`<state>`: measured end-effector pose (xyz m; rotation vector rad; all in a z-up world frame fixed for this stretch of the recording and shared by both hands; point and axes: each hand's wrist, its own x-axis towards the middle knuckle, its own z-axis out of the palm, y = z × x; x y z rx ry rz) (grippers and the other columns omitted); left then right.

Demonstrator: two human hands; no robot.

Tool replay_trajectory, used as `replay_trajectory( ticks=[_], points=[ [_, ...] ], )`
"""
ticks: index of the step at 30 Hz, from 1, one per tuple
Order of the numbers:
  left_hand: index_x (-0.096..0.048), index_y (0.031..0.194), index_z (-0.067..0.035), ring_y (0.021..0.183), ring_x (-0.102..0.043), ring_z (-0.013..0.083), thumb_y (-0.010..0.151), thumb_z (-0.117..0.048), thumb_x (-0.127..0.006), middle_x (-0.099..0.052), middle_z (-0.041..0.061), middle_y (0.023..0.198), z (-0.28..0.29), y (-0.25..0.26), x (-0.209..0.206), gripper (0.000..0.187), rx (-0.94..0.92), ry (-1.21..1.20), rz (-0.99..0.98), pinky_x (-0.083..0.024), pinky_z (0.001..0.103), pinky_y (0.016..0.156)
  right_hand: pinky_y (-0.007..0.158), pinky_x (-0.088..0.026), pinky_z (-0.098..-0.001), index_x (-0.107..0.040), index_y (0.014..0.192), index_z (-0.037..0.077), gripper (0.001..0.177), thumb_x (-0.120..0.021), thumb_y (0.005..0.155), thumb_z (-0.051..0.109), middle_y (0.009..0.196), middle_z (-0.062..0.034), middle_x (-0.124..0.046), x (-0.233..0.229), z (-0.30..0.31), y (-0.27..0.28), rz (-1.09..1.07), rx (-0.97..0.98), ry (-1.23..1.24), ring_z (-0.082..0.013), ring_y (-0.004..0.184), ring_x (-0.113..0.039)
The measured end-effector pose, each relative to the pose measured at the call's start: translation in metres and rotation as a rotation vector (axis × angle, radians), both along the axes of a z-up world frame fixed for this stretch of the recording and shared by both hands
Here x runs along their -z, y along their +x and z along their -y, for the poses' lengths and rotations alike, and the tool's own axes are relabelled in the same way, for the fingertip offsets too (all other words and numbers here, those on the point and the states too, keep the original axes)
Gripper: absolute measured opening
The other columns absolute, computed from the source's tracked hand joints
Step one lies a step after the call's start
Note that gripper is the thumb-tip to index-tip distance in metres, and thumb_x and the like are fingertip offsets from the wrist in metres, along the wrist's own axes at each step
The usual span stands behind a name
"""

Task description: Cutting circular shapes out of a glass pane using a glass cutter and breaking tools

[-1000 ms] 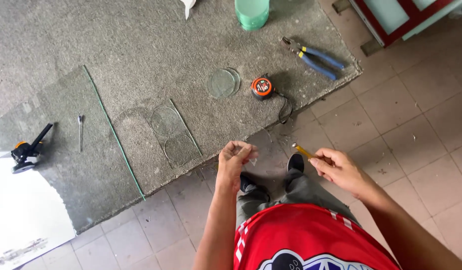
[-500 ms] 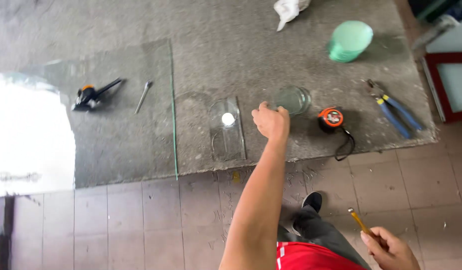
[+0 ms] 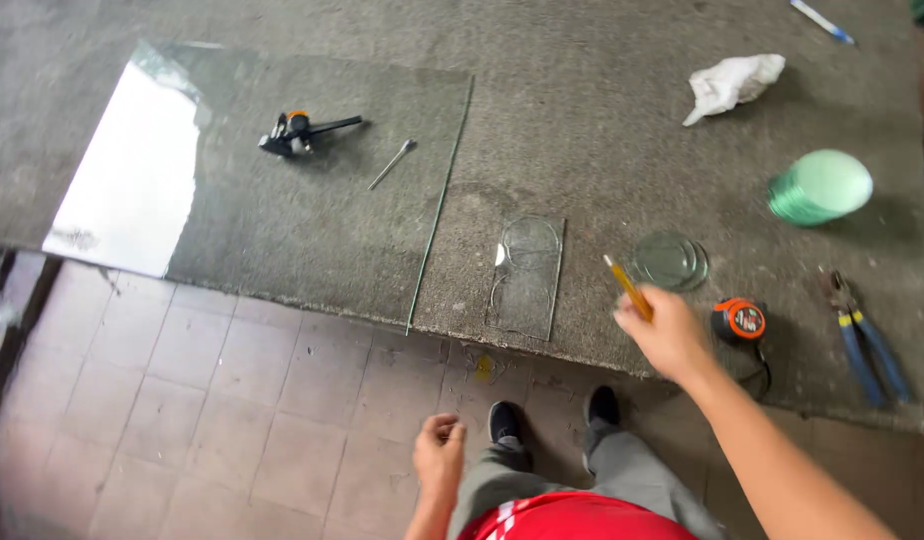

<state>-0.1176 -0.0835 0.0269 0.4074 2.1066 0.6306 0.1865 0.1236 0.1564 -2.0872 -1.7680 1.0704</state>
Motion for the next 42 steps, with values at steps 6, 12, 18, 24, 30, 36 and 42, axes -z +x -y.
replay_trajectory(
  ticks=[6,12,18,24,30,36,42],
  points=[
    [-0.073,0.112,-0.01,0.086,-0.061,0.0164,0.09,-0.022,-0.069,-0.071,0.007,0.097,-0.007,0.025,-0.057,0.025,-0.433,0.109,0.166,-0.048,0.033,0.072,0.076,-0.045,-0.0469,-0.071,0.103,0.017,0.025,-0.075,0.083,0.03,0.095,-0.0131,-0.059,0.096,-0.175,-0.055,0.078,-0.355,0.265,-0.0346,0.085,-0.059],
    [-0.071,0.114,-0.006,0.084,-0.064,0.0153,0.09,-0.016,-0.07,-0.073,0.009,0.097,-0.048,0.085,-0.028,0.027,-0.619,0.247,0.296,-0.05,0.029,0.067,0.083,-0.051,-0.0504,-0.065,0.104,0.008,0.041,-0.081,0.082,0.039,0.111,-0.0177,-0.057,0.127,-0.211,-0.077,0.254,-0.508,0.121,-0.0375,0.098,-0.059],
    [-0.064,0.128,0.002,0.088,-0.071,0.0201,0.088,-0.036,-0.082,-0.07,0.019,0.11,-0.114,0.105,0.005,0.058,-0.675,0.349,0.324,-0.062,0.03,0.075,0.08,-0.059,-0.05,-0.073,0.108,0.002,0.041,-0.086,0.075,0.024,0.1,-0.0199,-0.066,0.091,-0.176,-0.081,0.108,-0.678,0.159,-0.0407,0.096,-0.072],
    [-0.066,0.099,0.001,0.061,-0.068,0.0153,0.088,-0.02,-0.082,-0.067,0.011,0.074,-0.123,0.107,0.031,0.029,-0.709,0.346,0.263,-0.058,0.022,0.053,0.056,-0.056,-0.0365,-0.064,0.08,0.011,0.03,-0.061,0.095,0.038,0.057,-0.0069,-0.06,0.038,-0.143,-0.058,-0.237,-0.507,0.069,-0.022,0.049,-0.066],
    [-0.064,0.097,-0.003,0.061,-0.068,0.0153,0.09,-0.02,-0.08,-0.065,0.009,0.073,-0.112,0.113,0.029,0.024,-0.803,0.414,0.301,-0.055,0.021,0.054,0.043,-0.054,-0.0265,-0.072,0.104,0.003,0.029,-0.056,0.109,0.026,0.07,-0.0112,-0.061,0.033,-0.104,-0.049,-0.574,-0.492,-0.189,-0.017,0.054,-0.062],
    [-0.067,0.098,-0.001,0.062,-0.07,0.0155,0.088,-0.027,-0.082,-0.069,0.011,0.073,-0.118,0.111,0.016,0.031,-0.716,0.445,0.373,-0.056,0.022,0.055,0.045,-0.06,-0.0294,-0.07,0.106,-0.009,0.017,-0.072,0.09,-0.004,0.068,-0.0191,-0.066,0.046,-0.092,-0.054,-0.661,-0.525,-0.267,-0.0177,0.054,-0.066],
    [-0.069,0.091,-0.005,0.057,-0.071,0.0163,0.088,-0.022,-0.081,-0.071,0.011,0.069,-0.121,0.114,0.043,0.021,-0.743,0.462,0.353,-0.055,0.022,0.052,0.044,-0.058,-0.029,-0.073,0.106,-0.006,0.02,-0.073,0.085,-0.007,0.069,-0.0163,-0.065,0.04,-0.089,-0.058,-0.594,-0.586,-0.22,-0.0151,0.051,-0.063]
  ],
)
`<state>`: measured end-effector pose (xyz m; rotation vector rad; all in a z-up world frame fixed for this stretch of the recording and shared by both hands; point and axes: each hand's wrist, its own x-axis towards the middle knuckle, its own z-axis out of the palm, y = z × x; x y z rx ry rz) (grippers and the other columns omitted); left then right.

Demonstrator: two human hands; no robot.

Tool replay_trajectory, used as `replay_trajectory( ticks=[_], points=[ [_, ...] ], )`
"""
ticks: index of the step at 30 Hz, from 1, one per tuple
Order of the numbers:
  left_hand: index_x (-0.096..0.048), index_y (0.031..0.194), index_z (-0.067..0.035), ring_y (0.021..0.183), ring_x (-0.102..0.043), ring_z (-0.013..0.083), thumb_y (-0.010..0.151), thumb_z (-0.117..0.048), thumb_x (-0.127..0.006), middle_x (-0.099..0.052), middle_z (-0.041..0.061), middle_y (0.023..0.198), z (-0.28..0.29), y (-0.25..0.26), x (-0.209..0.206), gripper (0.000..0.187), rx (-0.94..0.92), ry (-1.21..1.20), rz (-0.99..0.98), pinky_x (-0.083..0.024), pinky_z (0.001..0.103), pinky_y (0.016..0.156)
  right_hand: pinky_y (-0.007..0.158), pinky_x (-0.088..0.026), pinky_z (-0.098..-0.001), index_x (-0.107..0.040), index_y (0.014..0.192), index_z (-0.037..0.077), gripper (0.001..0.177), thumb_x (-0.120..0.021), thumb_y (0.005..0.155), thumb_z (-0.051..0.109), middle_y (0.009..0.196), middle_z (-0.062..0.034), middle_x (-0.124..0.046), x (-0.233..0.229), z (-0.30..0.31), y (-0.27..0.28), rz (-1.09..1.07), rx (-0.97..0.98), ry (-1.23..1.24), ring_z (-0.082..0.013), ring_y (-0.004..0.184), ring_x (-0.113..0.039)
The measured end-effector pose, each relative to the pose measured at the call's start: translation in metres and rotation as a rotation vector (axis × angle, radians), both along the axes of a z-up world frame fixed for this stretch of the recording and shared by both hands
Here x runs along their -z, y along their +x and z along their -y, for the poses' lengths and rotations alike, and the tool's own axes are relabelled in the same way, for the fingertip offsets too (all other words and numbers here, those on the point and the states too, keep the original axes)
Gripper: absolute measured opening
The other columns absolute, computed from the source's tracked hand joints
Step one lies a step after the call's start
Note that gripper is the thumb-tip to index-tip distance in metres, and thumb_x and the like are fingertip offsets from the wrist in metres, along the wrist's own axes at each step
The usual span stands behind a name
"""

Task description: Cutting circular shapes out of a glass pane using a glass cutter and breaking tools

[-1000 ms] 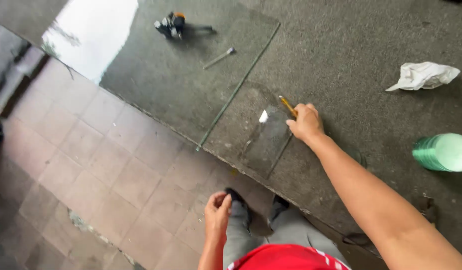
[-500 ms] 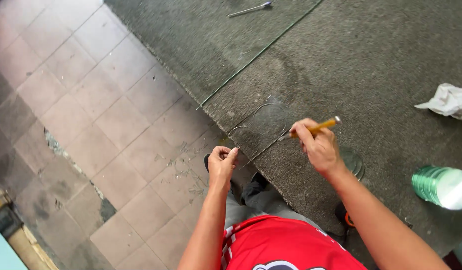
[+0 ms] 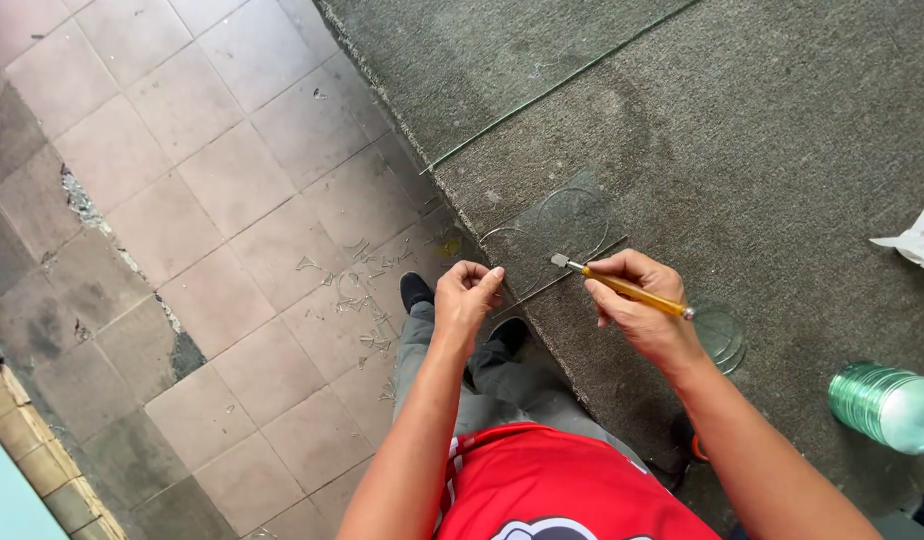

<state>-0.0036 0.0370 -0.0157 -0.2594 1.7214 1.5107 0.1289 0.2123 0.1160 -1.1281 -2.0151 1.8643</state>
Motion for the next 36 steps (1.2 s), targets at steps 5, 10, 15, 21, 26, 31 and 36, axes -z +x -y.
replay_trajectory(
  ticks=[5,10,15,21,26,31,36],
  points=[
    [-0.069,0.092,-0.005,0.058,-0.071,0.0164,0.086,-0.024,-0.082,-0.07,0.01,0.069,-0.004,-0.002,-0.008,0.024,-0.042,0.031,0.022,-0.057,0.023,0.054,0.035,-0.049,-0.0274,-0.068,0.085,-0.005,0.019,-0.072,0.099,0.008,0.057,-0.016,-0.063,-0.006,0.001,-0.004,-0.002,0.026,0.143,-0.0146,0.039,-0.057],
    [-0.07,0.086,-0.007,0.054,-0.07,0.0156,0.086,-0.022,-0.082,-0.071,0.008,0.064,-0.006,-0.002,0.005,0.018,-0.027,-0.022,-0.03,-0.056,0.023,0.051,0.041,-0.056,-0.0286,-0.071,0.098,-0.005,0.007,-0.068,0.098,0.002,0.069,-0.0149,-0.063,-0.008,0.004,-0.011,-0.044,0.036,0.067,-0.0143,0.049,-0.06],
    [-0.071,0.083,-0.009,0.054,-0.071,0.0152,0.085,-0.021,-0.082,-0.072,0.007,0.063,-0.007,-0.004,-0.002,0.016,-0.019,-0.068,-0.036,-0.057,0.023,0.051,0.041,-0.059,-0.0314,-0.073,0.097,-0.008,0.008,-0.074,0.091,-0.003,0.062,-0.0181,-0.064,-0.009,0.007,-0.014,-0.011,-0.023,0.113,-0.0177,0.047,-0.064],
    [-0.072,0.082,-0.007,0.054,-0.071,0.0154,0.084,-0.017,-0.08,-0.072,0.008,0.064,-0.01,-0.007,-0.019,0.013,-0.027,-0.092,-0.034,-0.059,0.025,0.051,0.043,-0.047,-0.0331,-0.072,0.084,0.001,0.007,-0.079,0.087,0.003,0.061,-0.0173,-0.064,0.001,0.0,-0.013,-0.009,-0.256,0.493,-0.0236,0.048,-0.064],
    [-0.072,0.083,-0.008,0.054,-0.072,0.0149,0.084,-0.018,-0.081,-0.073,0.007,0.065,-0.009,-0.008,-0.036,0.014,-0.015,-0.111,-0.027,-0.059,0.026,0.052,0.05,-0.05,-0.0367,-0.063,0.076,0.004,0.016,-0.074,0.088,0.003,0.069,-0.0135,-0.067,0.003,-0.003,-0.02,-0.09,-0.419,0.625,-0.0308,0.056,-0.064],
    [-0.073,0.085,-0.007,0.055,-0.072,0.0159,0.085,-0.018,-0.08,-0.072,0.007,0.065,-0.009,-0.006,-0.02,0.014,-0.004,-0.104,-0.022,-0.06,0.027,0.053,0.052,-0.049,-0.0382,-0.06,0.075,0.005,0.018,-0.071,0.089,0.005,0.066,-0.0135,-0.061,0.006,-0.005,-0.025,-0.093,-0.487,0.634,-0.0328,0.057,-0.062],
    [-0.072,0.085,-0.006,0.056,-0.072,0.0163,0.085,-0.018,-0.079,-0.073,0.008,0.065,-0.009,-0.006,-0.02,0.014,-0.022,-0.095,-0.012,-0.059,0.026,0.053,0.054,-0.049,-0.039,-0.055,0.073,0.006,0.021,-0.07,0.088,0.006,0.065,-0.0141,-0.058,0.004,-0.002,-0.012,-0.083,-0.487,0.627,-0.0351,0.057,-0.06]
  ],
)
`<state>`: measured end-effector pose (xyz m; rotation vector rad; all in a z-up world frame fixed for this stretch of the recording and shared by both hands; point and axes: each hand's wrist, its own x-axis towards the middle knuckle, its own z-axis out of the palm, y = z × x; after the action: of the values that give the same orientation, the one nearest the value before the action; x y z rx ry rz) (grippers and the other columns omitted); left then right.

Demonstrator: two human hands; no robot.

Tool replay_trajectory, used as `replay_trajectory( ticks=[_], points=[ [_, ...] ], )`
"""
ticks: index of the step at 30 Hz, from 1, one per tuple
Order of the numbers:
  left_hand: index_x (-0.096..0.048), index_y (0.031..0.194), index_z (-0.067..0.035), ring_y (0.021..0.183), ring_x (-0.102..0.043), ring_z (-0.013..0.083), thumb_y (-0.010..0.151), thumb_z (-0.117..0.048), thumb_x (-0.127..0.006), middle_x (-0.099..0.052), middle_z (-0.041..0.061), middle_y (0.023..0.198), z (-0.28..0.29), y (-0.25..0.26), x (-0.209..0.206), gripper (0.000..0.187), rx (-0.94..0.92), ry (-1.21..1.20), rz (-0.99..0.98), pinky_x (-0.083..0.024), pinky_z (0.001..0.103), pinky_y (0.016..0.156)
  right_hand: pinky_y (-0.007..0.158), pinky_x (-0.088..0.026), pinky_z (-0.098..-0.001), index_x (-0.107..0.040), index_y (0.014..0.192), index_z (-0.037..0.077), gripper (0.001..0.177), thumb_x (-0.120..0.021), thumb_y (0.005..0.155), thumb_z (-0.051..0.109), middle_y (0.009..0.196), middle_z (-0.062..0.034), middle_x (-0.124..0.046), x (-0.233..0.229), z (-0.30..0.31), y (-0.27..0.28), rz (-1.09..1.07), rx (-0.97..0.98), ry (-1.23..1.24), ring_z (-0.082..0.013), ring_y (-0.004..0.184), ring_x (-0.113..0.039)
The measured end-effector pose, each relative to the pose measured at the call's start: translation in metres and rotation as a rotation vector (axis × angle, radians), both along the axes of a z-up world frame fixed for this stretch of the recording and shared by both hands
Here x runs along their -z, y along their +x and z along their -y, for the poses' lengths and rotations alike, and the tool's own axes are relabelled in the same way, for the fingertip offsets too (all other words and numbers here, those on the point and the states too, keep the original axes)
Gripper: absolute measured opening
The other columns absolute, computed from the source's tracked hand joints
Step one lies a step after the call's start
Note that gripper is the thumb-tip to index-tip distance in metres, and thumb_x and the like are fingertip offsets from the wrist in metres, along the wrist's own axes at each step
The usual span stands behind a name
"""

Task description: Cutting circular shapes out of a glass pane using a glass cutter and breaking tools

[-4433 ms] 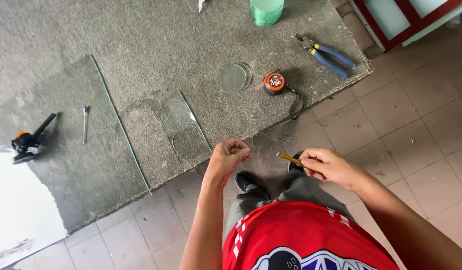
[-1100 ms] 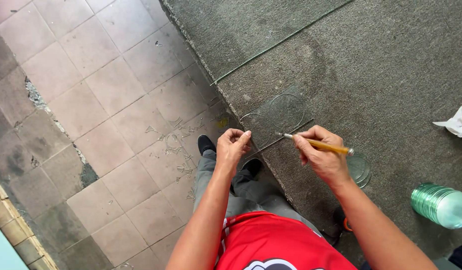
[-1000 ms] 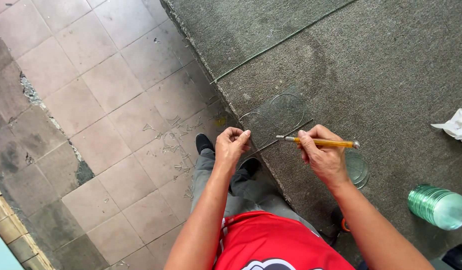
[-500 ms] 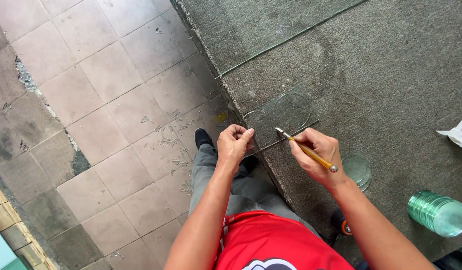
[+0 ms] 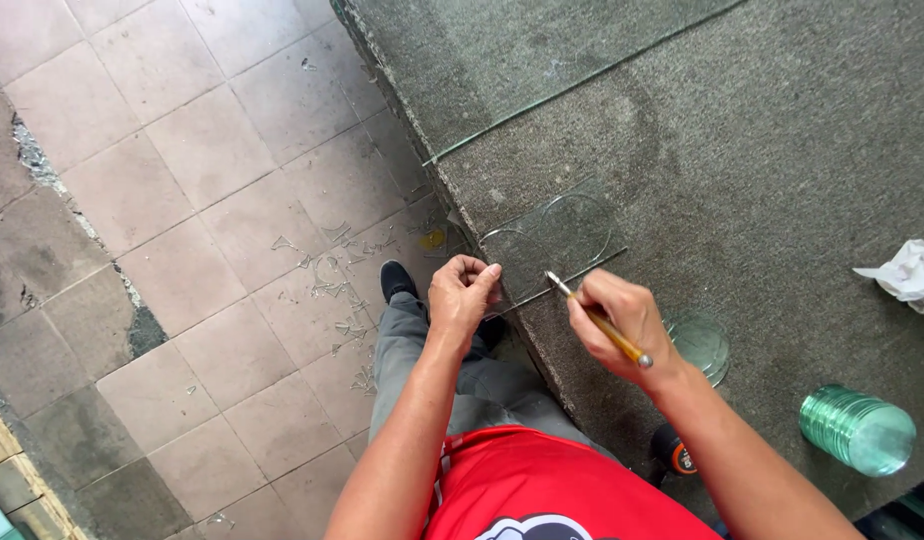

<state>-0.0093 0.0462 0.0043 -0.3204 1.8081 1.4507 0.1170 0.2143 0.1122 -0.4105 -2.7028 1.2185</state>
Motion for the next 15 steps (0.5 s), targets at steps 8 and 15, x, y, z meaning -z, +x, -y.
replay_trajectory(
  ticks=[8,15],
  points=[
    [-0.072,0.087,-0.006,0.058,-0.073,0.0157,0.086,-0.018,-0.079,-0.074,0.008,0.07,0.004,-0.001,-0.003,0.014,0.009,0.01,0.032,-0.06,0.026,0.054,0.055,-0.048,-0.0381,-0.063,0.076,0.007,0.015,-0.071,0.089,0.009,0.063,-0.0165,-0.058,-0.031,0.003,-0.014,0.039,0.073,0.015,-0.0344,0.057,-0.06],
    [-0.072,0.088,-0.004,0.06,-0.075,0.0178,0.086,-0.018,-0.079,-0.074,0.01,0.07,0.016,-0.002,-0.025,0.016,-0.01,-0.006,0.054,-0.06,0.026,0.053,0.056,-0.048,-0.037,-0.063,0.079,0.003,0.015,-0.073,0.091,0.005,0.065,-0.0181,-0.06,-0.004,-0.002,-0.066,-0.036,0.029,-0.013,-0.0342,0.057,-0.062]
  ],
)
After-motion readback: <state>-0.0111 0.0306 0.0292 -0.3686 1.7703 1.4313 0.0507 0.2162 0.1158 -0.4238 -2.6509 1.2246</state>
